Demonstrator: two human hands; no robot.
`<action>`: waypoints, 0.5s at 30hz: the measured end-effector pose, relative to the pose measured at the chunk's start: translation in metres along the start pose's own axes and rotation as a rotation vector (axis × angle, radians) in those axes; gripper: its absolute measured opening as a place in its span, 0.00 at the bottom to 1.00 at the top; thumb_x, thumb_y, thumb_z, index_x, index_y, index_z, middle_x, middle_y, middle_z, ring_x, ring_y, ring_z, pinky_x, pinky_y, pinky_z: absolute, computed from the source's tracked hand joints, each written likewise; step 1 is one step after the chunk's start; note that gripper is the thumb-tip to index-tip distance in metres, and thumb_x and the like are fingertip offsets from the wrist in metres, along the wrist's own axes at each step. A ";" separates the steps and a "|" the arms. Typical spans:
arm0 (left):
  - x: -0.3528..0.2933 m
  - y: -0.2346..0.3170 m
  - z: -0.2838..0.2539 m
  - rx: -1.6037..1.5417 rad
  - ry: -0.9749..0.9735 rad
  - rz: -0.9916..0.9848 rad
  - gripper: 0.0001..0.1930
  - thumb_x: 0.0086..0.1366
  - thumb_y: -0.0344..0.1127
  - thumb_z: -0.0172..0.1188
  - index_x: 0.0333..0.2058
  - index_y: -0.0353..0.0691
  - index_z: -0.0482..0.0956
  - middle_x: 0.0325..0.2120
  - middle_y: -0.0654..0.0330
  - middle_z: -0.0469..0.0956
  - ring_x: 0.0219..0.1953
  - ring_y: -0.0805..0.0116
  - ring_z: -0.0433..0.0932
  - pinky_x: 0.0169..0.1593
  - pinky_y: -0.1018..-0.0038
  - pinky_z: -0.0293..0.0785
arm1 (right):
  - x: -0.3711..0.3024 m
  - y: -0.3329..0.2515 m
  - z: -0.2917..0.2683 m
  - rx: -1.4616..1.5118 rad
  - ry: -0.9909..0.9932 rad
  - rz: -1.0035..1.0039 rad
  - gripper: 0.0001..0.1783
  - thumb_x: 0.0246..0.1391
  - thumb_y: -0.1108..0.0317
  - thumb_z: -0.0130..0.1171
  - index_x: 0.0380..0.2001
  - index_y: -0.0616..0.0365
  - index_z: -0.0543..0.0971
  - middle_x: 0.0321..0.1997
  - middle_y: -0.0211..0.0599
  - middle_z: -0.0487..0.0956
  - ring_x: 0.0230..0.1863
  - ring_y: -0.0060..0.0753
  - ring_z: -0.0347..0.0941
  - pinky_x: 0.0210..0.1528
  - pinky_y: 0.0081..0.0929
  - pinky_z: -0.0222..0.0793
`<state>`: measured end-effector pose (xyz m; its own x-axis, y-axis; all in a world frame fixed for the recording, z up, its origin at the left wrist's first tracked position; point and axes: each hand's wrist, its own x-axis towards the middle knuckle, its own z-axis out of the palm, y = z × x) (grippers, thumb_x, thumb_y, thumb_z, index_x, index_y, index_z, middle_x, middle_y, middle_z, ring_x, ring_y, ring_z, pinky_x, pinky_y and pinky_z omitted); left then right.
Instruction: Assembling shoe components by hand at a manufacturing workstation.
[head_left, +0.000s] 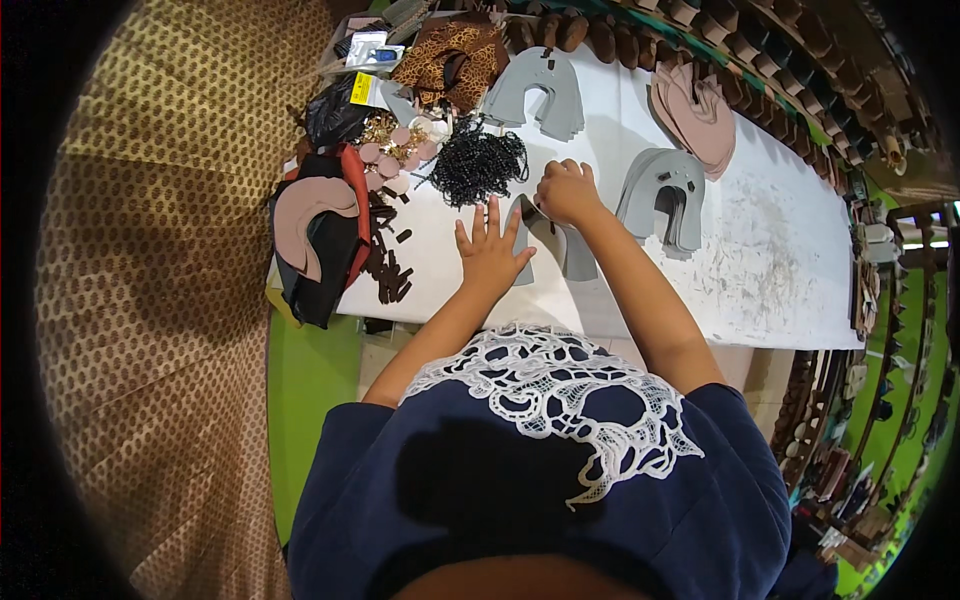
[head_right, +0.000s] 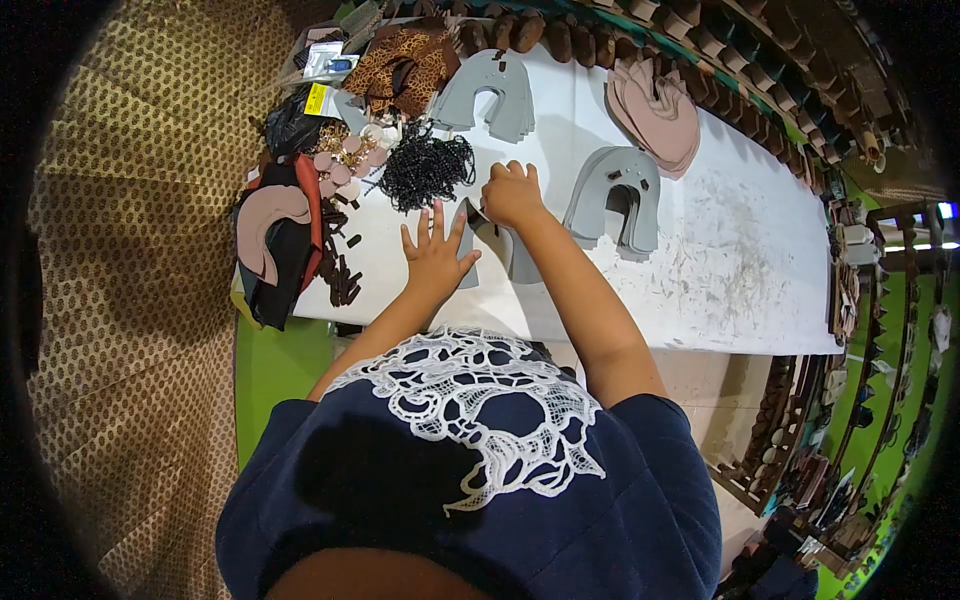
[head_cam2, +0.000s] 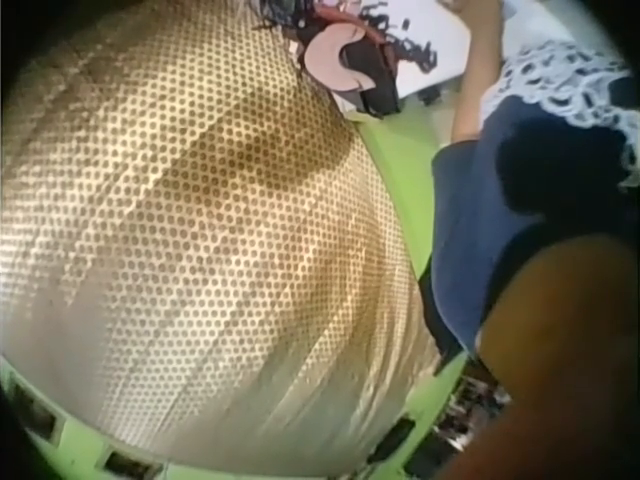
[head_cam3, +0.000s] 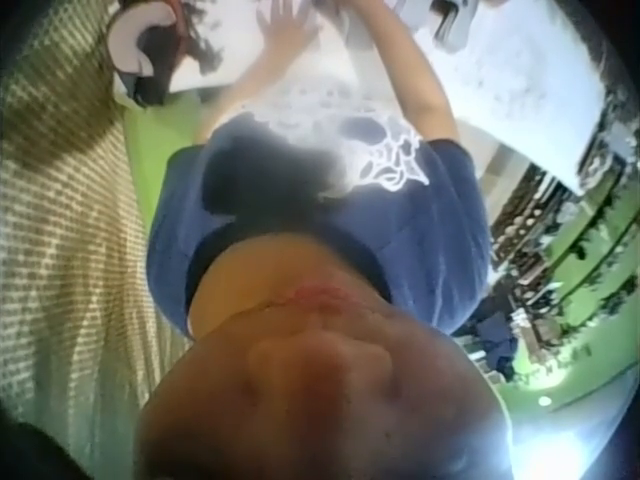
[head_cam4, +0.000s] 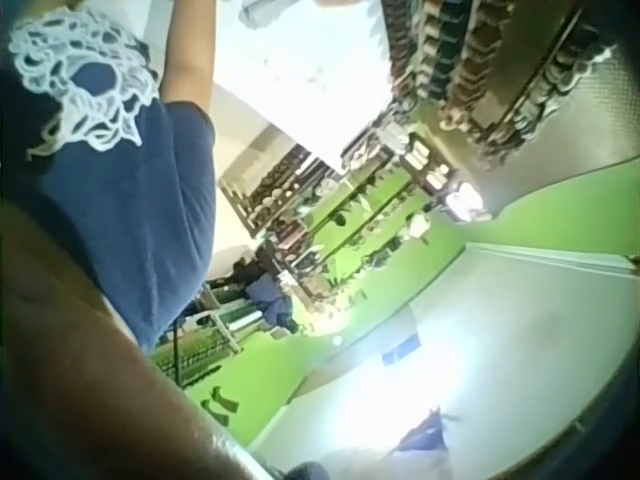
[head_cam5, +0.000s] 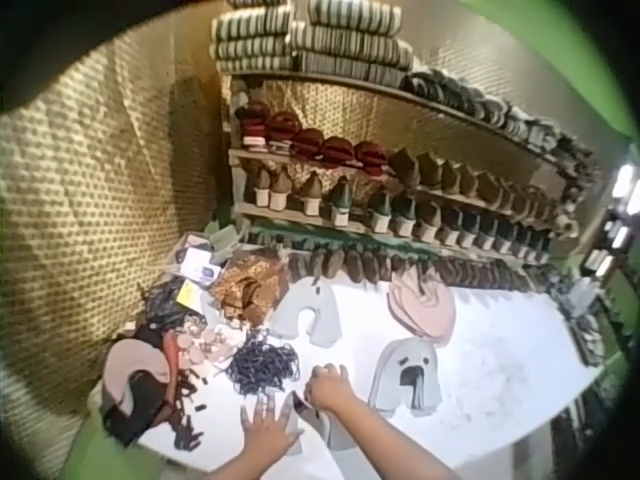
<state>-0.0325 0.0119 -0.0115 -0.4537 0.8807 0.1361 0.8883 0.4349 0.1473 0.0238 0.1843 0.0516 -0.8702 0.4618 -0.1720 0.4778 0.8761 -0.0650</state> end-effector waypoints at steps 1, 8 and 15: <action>0.000 0.000 0.000 0.002 0.007 0.002 0.35 0.57 0.63 0.49 0.61 0.57 0.58 0.65 0.54 0.45 0.66 0.54 0.44 0.61 0.43 0.33 | 0.000 0.000 0.000 0.001 0.000 0.001 0.11 0.47 0.59 0.54 0.30 0.47 0.83 0.45 0.30 0.72 0.53 0.39 0.62 0.59 0.53 0.49; 0.000 0.001 -0.002 -0.027 0.036 0.016 0.32 0.57 0.60 0.50 0.60 0.57 0.61 0.64 0.51 0.48 0.65 0.52 0.47 0.60 0.43 0.34 | 0.000 -0.001 0.001 -0.008 0.019 0.047 0.13 0.49 0.58 0.51 0.31 0.46 0.83 0.45 0.31 0.72 0.54 0.39 0.61 0.61 0.54 0.45; 0.000 0.000 -0.003 -0.039 0.059 0.095 0.27 0.58 0.56 0.51 0.57 0.62 0.65 0.64 0.53 0.48 0.65 0.52 0.47 0.60 0.42 0.33 | 0.006 0.012 -0.004 0.478 -0.126 0.163 0.25 0.42 0.39 0.57 0.35 0.44 0.84 0.55 0.27 0.70 0.59 0.41 0.58 0.59 0.49 0.46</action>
<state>-0.0327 0.0109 -0.0084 -0.3721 0.9045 0.2083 0.9246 0.3413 0.1693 0.0243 0.1982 0.0543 -0.7726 0.5407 -0.3327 0.6333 0.6195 -0.4638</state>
